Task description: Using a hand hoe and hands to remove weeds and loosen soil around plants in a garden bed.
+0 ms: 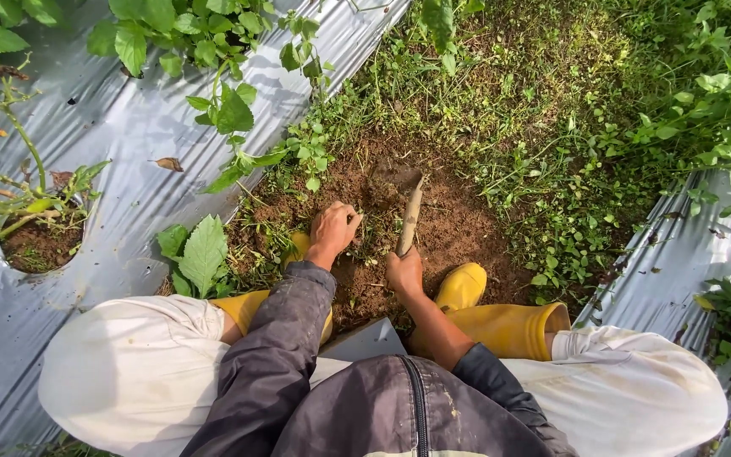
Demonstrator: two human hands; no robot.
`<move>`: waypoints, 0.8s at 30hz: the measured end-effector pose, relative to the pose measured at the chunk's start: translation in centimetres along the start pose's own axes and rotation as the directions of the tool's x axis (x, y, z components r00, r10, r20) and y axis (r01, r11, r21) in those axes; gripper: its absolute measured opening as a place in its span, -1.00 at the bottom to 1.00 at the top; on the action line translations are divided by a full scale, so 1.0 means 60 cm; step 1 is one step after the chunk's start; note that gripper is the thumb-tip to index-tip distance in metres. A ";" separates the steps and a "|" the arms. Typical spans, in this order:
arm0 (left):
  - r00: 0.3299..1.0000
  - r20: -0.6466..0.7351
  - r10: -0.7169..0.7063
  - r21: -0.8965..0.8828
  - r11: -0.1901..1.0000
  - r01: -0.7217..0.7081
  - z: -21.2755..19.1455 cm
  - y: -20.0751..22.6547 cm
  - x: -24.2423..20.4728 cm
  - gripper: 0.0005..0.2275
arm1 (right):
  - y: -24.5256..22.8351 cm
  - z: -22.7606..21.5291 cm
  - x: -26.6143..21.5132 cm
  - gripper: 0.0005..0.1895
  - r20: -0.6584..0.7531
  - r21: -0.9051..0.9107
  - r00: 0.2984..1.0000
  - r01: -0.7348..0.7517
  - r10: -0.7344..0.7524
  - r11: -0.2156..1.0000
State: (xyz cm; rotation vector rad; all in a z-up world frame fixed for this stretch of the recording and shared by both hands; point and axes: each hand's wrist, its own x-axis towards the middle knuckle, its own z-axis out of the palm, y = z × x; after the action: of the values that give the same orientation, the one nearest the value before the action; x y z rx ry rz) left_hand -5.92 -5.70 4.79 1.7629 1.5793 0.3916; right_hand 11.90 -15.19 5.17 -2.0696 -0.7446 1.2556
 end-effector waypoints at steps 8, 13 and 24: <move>0.998 0.050 -0.033 0.174 0.984 0.024 -0.042 0.040 -0.006 -0.65 | -0.070 0.019 -0.084 -0.67 0.122 -0.218 0.992 0.004 0.023 0.976; 0.988 0.104 -0.116 0.019 0.993 0.115 0.129 -0.129 0.046 -0.52 | -0.132 0.028 0.048 -0.60 -0.099 -0.104 0.994 0.039 -0.049 0.994; 0.986 0.097 -0.134 0.040 0.991 0.131 0.131 -0.133 0.038 -0.55 | -0.132 0.049 0.151 -0.72 0.074 0.044 0.997 0.025 -0.028 0.999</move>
State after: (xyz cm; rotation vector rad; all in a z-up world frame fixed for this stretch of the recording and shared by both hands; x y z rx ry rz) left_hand -6.13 -6.09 -6.62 1.6644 1.6293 0.2117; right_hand 11.62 -2.80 4.74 -1.9814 -0.7687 1.3293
